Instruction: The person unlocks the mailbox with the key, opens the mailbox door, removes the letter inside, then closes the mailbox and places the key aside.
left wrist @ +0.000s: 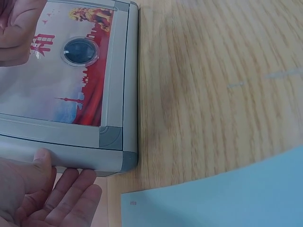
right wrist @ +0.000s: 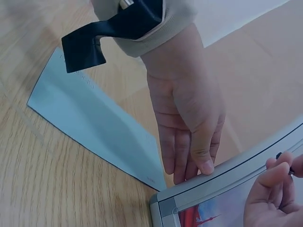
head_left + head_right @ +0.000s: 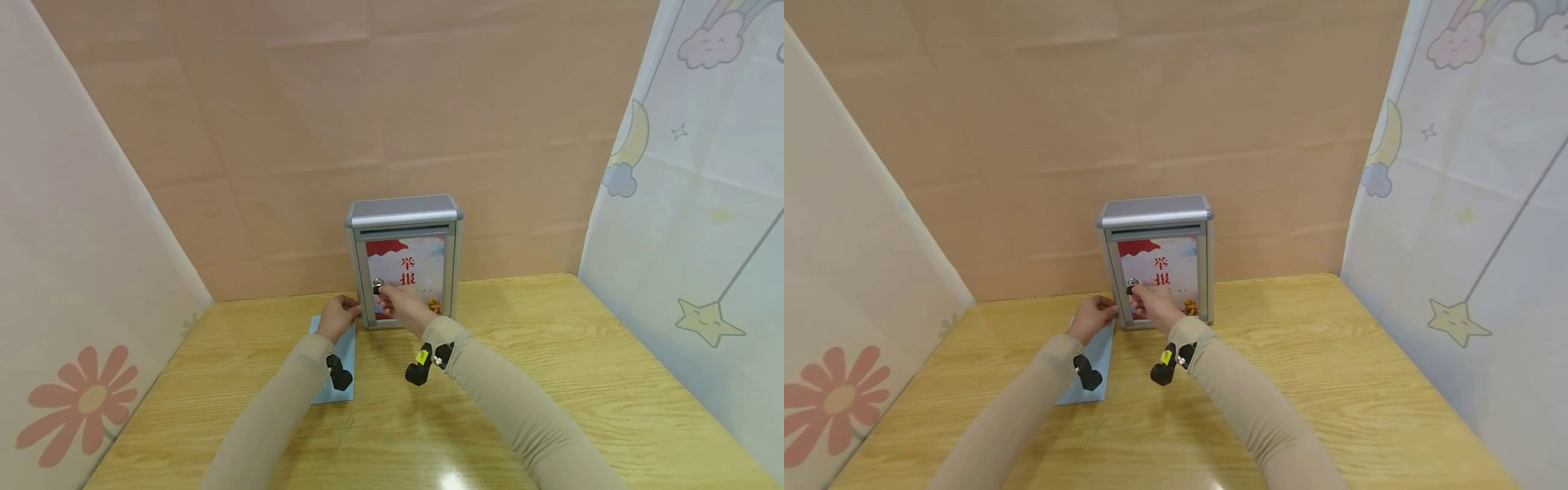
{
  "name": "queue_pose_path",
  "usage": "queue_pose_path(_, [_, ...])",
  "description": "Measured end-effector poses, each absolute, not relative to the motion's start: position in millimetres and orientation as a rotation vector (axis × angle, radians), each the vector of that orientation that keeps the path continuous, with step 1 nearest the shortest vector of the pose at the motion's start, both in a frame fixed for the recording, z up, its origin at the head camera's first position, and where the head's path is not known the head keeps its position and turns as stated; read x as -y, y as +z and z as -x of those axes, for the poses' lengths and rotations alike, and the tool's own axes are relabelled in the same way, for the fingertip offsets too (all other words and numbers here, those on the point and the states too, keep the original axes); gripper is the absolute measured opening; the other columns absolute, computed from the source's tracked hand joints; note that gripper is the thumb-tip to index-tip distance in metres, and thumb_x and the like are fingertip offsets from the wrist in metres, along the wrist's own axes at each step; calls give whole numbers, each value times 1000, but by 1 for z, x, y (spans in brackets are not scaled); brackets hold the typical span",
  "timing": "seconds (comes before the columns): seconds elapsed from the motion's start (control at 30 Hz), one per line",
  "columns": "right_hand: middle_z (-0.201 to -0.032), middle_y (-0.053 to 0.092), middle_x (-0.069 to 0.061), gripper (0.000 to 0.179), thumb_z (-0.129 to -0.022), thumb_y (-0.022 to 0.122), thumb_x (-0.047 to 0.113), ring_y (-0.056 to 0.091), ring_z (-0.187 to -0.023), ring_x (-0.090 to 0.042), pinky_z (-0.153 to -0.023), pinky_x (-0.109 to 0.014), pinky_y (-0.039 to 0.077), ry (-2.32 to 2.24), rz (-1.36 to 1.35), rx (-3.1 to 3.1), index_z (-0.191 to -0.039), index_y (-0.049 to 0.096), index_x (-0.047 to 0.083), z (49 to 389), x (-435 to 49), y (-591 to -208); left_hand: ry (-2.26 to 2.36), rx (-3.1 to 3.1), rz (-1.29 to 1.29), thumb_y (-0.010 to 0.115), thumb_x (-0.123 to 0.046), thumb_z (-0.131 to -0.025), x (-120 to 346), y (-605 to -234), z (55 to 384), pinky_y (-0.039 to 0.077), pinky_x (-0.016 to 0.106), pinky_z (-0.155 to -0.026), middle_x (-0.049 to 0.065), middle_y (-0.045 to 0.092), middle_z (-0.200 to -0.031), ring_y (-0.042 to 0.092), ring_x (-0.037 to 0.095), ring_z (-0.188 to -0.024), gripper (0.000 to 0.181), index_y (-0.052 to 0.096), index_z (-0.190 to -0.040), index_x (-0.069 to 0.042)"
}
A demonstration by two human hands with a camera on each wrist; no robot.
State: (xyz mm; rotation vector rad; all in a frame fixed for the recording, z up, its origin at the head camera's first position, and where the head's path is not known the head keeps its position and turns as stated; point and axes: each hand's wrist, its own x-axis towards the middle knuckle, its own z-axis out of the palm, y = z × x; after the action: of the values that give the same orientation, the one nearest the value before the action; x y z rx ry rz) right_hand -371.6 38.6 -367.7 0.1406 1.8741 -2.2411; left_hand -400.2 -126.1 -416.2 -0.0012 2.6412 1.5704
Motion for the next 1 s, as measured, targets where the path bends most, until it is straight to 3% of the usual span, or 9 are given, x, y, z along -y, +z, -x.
queue_pose_path(0.43, [-70,59,-2,28,-100,50,13,48,-58,-7,-53,-18,40,-2225,-79,-1966,-102,61,-13,372,-39,-372,1561,-2650,1,63,-14,-95,126,-416,401,50,25,-65,14,65,-94,65,27,-87,20,62,-106,3])
queue_pose_path(0.67, [-71,58,-3,28,-99,49,11,47,-59,-8,-53,-19,40,-2233,-64,-1934,-105,59,-14,369,-40,-371,1578,-2642,-15,63,-13,-94,125,-418,402,51,26,-66,13,65,-91,62,19,-79,19,63,-105,3])
queue_pose_path(1.0, [-79,57,-2,30,-101,46,14,46,-63,-7,-57,-18,40,-2068,15,-1995,-112,55,-12,357,-55,-366,1570,-2656,-2,63,-13,-95,125,-417,401,53,27,-69,13,65,-93,64,24,-86,20,63,-106,3])
